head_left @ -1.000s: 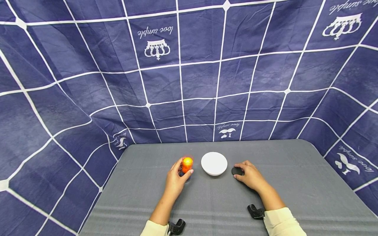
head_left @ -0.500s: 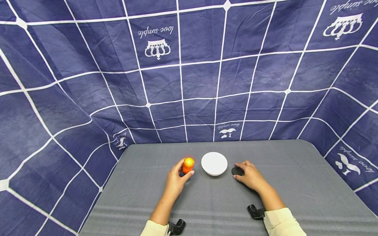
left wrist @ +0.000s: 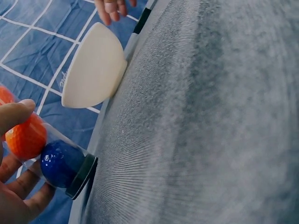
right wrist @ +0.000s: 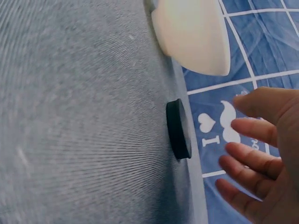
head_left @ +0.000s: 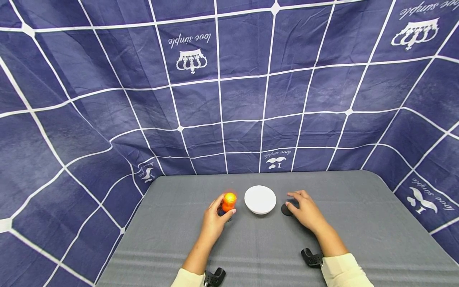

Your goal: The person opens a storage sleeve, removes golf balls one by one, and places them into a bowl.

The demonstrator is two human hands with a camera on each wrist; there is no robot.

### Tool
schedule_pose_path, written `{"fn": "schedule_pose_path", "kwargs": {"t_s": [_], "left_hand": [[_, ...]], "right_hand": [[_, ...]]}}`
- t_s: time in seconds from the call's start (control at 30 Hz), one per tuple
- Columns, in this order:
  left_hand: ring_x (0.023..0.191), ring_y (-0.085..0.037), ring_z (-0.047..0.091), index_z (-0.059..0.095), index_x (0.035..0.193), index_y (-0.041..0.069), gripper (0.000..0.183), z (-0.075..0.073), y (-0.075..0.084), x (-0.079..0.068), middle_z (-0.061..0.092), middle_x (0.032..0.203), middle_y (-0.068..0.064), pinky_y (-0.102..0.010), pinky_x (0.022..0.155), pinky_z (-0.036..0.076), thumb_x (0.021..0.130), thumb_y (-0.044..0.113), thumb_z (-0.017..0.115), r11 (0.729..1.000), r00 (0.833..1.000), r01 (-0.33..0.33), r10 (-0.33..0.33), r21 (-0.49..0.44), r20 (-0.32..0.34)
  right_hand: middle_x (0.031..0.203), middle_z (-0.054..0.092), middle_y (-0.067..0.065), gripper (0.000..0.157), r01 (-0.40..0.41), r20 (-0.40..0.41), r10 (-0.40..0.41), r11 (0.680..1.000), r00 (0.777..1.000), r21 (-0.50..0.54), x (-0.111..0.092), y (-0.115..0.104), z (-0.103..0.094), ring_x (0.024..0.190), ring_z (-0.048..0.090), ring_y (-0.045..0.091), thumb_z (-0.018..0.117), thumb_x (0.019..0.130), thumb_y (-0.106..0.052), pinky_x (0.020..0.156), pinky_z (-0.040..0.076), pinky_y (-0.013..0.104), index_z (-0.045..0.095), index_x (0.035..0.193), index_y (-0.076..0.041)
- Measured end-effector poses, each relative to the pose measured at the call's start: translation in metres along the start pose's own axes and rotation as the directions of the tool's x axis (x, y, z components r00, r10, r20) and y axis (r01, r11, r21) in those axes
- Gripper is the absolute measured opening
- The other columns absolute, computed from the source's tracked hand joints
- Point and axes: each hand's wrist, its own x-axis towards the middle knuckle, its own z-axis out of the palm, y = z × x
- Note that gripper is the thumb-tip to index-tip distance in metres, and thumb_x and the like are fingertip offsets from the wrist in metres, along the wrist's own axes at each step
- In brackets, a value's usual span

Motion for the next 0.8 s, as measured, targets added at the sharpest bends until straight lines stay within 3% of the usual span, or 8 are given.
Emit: {"fn": "schedule_pose_path", "kwargs": {"t_s": [0.23,0.4,0.8], "left_hand": [[0.103,-0.025,0.069,0.065,0.133,0.01,0.061,-0.001,0.004,-0.001,0.072,0.116,-0.011,-0.039,0.09,0.055,0.077,0.017,0.087,0.997,0.999,-0.05,0.05,0.05,-0.013],[0.092,-0.022,0.066,0.066,0.132,0.01,0.06,-0.003,0.007,-0.001,0.071,0.11,-0.009,-0.035,0.083,0.053,0.076,0.018,0.088,0.995,0.997,-0.076,0.077,0.071,-0.022],[0.102,-0.023,0.068,0.069,0.125,0.017,0.056,-0.006,0.018,-0.002,0.069,0.111,-0.006,-0.043,0.093,0.054,0.074,0.017,0.09,0.978,0.985,-0.167,0.171,0.123,-0.025]], "right_hand": [[0.125,0.061,0.018,0.034,0.006,-0.043,-0.005,1.0,0.999,0.03,0.001,-0.004,-0.006,0.122,0.058,0.04,0.069,0.094,-0.016,0.103,0.045,0.059,0.068,0.126,-0.004],[0.124,0.062,0.015,0.032,0.044,-0.072,-0.041,0.998,0.997,0.046,0.0,-0.01,-0.008,0.118,0.061,0.037,0.069,0.094,-0.015,0.1,0.047,0.057,0.069,0.125,-0.006],[0.116,0.066,0.009,0.029,0.162,-0.121,-0.146,0.978,0.982,0.132,0.0,-0.034,-0.009,0.101,0.068,0.027,0.07,0.093,-0.01,0.088,0.057,0.047,0.07,0.122,-0.008]]}}
